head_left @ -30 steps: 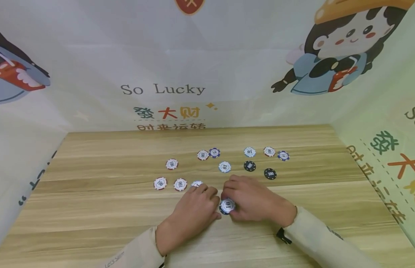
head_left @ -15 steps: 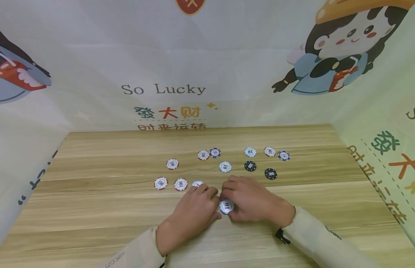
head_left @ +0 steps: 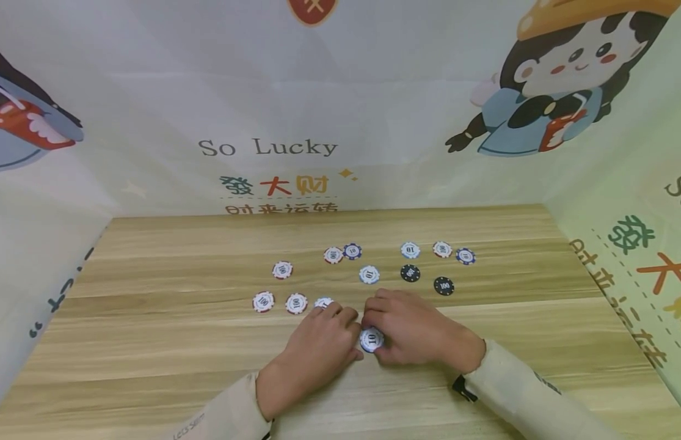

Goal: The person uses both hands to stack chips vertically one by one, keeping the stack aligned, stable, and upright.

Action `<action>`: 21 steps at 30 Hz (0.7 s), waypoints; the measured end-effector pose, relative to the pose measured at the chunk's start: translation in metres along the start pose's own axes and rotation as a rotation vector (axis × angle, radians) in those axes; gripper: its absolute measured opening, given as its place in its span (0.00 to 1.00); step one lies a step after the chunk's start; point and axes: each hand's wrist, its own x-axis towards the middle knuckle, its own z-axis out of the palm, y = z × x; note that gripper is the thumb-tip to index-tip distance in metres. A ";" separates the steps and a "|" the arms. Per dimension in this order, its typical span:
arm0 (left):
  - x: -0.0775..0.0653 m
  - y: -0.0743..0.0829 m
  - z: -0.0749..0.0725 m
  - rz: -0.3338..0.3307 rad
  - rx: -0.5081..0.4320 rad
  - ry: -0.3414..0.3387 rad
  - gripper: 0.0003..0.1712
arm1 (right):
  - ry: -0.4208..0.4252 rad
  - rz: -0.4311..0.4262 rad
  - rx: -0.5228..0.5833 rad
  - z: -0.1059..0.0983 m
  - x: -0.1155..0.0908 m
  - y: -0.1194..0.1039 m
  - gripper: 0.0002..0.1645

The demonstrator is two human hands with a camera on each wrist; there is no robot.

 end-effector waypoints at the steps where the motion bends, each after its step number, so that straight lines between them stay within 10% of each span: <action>1: 0.000 0.000 0.000 0.003 0.000 0.002 0.26 | 0.003 0.003 0.003 0.000 -0.001 0.000 0.19; 21: 0.003 0.002 0.003 0.022 0.014 0.019 0.25 | 0.032 0.142 -0.019 -0.013 -0.033 0.025 0.20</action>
